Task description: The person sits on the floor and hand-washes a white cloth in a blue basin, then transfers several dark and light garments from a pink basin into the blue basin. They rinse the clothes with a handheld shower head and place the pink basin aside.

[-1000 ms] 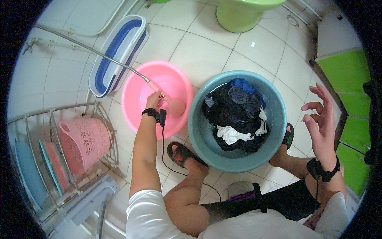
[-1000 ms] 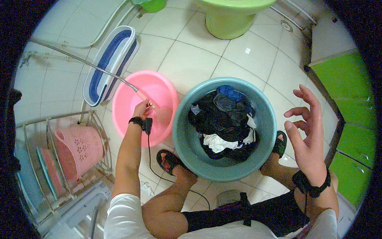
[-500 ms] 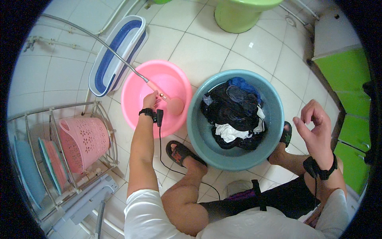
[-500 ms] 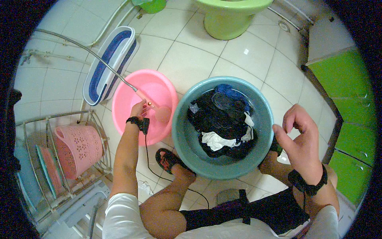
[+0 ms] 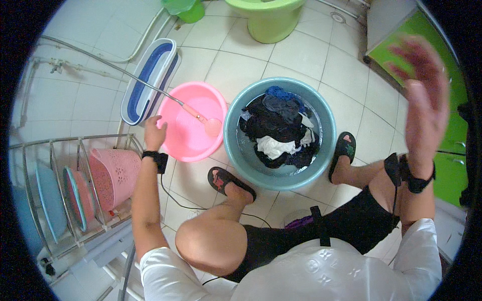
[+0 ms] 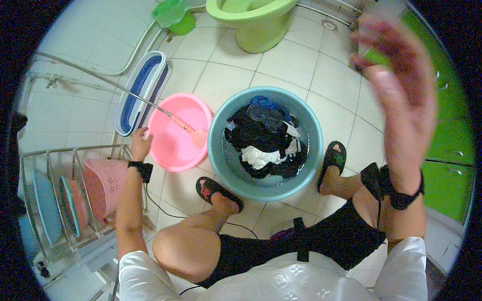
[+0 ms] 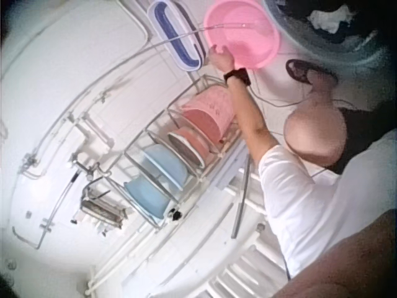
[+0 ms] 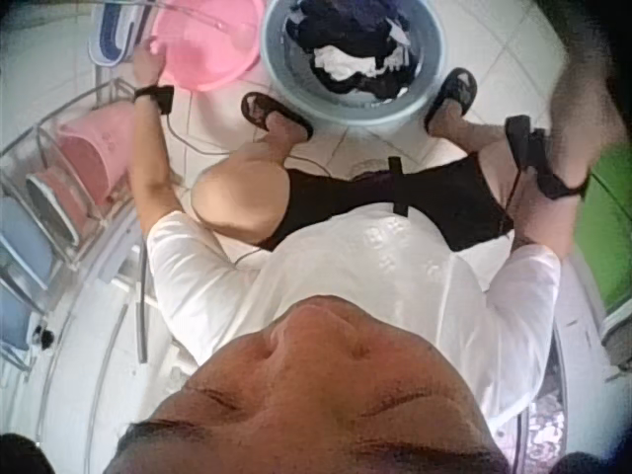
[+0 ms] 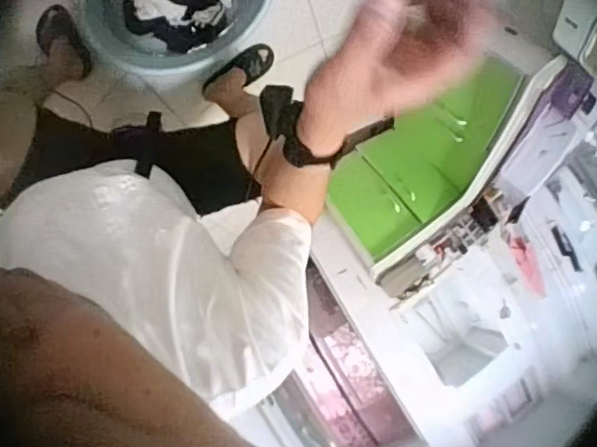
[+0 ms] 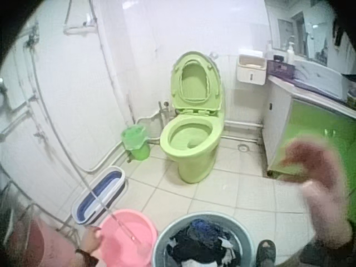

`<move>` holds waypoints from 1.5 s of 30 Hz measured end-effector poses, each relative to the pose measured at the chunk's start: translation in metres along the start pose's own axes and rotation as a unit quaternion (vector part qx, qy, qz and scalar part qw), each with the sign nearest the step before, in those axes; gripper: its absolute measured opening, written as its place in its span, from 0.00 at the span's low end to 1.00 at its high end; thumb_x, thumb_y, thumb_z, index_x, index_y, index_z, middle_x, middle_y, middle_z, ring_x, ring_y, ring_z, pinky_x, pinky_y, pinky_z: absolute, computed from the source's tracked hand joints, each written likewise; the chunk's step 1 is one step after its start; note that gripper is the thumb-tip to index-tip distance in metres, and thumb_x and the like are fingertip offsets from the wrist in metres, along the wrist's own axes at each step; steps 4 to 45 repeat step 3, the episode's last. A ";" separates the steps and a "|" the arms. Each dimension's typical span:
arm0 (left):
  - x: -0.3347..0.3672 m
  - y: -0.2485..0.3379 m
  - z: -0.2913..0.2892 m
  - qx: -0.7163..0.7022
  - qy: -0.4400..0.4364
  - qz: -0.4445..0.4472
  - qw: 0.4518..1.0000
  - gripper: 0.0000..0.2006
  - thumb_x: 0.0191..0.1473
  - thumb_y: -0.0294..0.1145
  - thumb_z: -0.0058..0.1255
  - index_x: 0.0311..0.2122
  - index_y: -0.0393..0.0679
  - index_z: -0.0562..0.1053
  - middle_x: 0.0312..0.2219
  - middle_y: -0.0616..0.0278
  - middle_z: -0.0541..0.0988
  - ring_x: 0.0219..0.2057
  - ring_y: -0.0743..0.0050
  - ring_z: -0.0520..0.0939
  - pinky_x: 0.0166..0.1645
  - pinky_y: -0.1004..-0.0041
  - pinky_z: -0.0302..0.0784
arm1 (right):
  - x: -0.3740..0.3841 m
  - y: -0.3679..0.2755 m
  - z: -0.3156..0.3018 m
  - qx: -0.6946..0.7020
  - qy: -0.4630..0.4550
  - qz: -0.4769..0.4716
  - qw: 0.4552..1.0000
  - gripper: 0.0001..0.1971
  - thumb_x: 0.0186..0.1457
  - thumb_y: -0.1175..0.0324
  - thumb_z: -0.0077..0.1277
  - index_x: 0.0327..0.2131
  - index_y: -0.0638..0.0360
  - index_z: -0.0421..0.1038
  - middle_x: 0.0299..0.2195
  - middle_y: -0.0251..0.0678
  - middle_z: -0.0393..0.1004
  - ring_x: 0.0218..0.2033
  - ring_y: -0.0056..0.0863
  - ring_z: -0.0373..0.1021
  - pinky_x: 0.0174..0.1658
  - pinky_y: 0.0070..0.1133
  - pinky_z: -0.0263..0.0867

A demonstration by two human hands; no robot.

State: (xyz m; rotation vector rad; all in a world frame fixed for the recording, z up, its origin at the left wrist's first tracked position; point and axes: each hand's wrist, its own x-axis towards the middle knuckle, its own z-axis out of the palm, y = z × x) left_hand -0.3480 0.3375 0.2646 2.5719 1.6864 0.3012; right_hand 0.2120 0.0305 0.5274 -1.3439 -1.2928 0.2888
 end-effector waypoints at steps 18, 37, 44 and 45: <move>-0.025 0.012 -0.069 -0.325 -0.075 -0.285 0.898 0.18 0.54 0.35 0.58 0.47 0.36 0.74 0.42 0.55 0.78 0.43 0.64 0.80 0.45 0.71 0.77 | -0.003 -0.037 -0.058 0.006 -0.044 -0.161 0.986 0.31 0.60 0.49 0.46 0.63 0.51 0.59 0.64 0.43 0.59 0.63 0.41 0.59 0.65 0.45 0.52; -0.025 0.012 -0.069 -0.325 -0.075 -0.285 0.898 0.18 0.54 0.35 0.58 0.47 0.36 0.74 0.42 0.55 0.78 0.43 0.64 0.80 0.45 0.71 0.77 | -0.003 -0.037 -0.058 0.006 -0.044 -0.161 0.986 0.31 0.60 0.49 0.46 0.63 0.51 0.59 0.64 0.43 0.59 0.63 0.41 0.59 0.65 0.45 0.52; -0.025 0.012 -0.069 -0.325 -0.075 -0.285 0.898 0.18 0.54 0.35 0.58 0.47 0.36 0.74 0.42 0.55 0.78 0.43 0.64 0.80 0.45 0.71 0.77 | -0.003 -0.037 -0.058 0.006 -0.044 -0.161 0.986 0.31 0.60 0.49 0.46 0.63 0.51 0.59 0.64 0.43 0.59 0.63 0.41 0.59 0.65 0.45 0.52; -0.025 0.012 -0.069 -0.325 -0.075 -0.285 0.898 0.18 0.54 0.35 0.58 0.47 0.36 0.74 0.42 0.55 0.78 0.43 0.64 0.80 0.45 0.71 0.77 | -0.003 -0.037 -0.058 0.006 -0.044 -0.161 0.986 0.31 0.60 0.49 0.46 0.63 0.51 0.59 0.64 0.43 0.59 0.63 0.41 0.59 0.65 0.45 0.52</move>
